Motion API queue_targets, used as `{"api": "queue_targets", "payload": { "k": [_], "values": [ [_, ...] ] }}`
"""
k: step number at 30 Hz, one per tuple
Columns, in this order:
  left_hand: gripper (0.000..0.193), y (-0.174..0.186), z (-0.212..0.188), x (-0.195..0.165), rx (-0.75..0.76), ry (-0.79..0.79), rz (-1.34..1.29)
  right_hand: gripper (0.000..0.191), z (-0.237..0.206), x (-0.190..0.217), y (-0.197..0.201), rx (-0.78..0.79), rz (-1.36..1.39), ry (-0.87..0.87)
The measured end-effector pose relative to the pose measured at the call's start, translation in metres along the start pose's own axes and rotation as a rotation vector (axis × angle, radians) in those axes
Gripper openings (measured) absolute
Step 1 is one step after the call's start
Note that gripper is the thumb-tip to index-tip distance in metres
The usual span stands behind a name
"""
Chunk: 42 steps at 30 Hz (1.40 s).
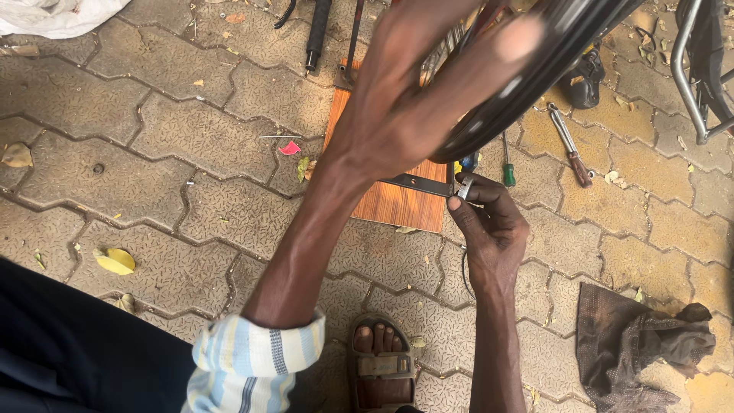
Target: The person mounts a bicycle tire onto a wheel rim, pressing and working the tire bead over the rim edge with both hands while the wheel rests on a repair stand. They rotate the wheel and repeat the pressing motion around the rim to seat the tire.
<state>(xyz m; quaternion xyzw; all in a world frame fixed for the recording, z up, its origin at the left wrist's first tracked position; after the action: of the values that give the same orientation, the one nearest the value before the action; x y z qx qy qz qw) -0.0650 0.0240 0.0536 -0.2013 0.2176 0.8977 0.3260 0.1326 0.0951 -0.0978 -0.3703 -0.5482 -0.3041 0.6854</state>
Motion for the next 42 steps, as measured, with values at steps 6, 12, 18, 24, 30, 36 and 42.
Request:
{"api": "queue_targets", "payload": {
  "k": [6,12,18,24,30,36,42],
  "values": [
    [0.073,-0.014,-0.064,0.067,0.008,0.461,-0.112,0.015,0.0,-0.002,0.001,0.005,0.044,-0.028],
    [0.079,0.007,-0.11,0.112,0.304,0.849,0.575,0.015,0.0,-0.005,0.002,-0.002,0.06,-0.043],
    [0.092,0.017,-0.115,0.115,0.332,0.916,0.491,0.015,0.002,-0.005,0.001,0.02,0.086,-0.024],
    [0.077,0.034,-0.103,0.101,0.151,0.861,0.444,0.014,0.0,-0.003,0.0,0.023,0.074,-0.014],
    [0.026,0.024,-0.118,0.082,0.515,0.989,0.35,0.014,0.001,-0.002,-0.001,0.022,0.084,-0.022],
    [0.023,0.036,-0.117,0.077,0.288,1.034,-0.009,0.014,0.001,-0.001,0.0,0.001,0.022,-0.027],
    [0.042,0.023,-0.143,0.093,0.525,1.334,0.155,0.014,0.001,0.0,-0.001,0.018,0.035,-0.013]
  ]
}}
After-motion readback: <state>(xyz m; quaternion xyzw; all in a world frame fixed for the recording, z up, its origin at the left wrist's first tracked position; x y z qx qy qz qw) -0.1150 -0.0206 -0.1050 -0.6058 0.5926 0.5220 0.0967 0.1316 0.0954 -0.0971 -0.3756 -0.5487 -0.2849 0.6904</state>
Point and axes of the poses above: each hand's wrist, its own z-axis towards the middle knuckle, its own y-axis out of the back of the hand, x = y × z, the point moved 6 cm from there along z, towards the middle knuckle, and after that the axes turned 12 degrees about z, right-handed, at the moved point
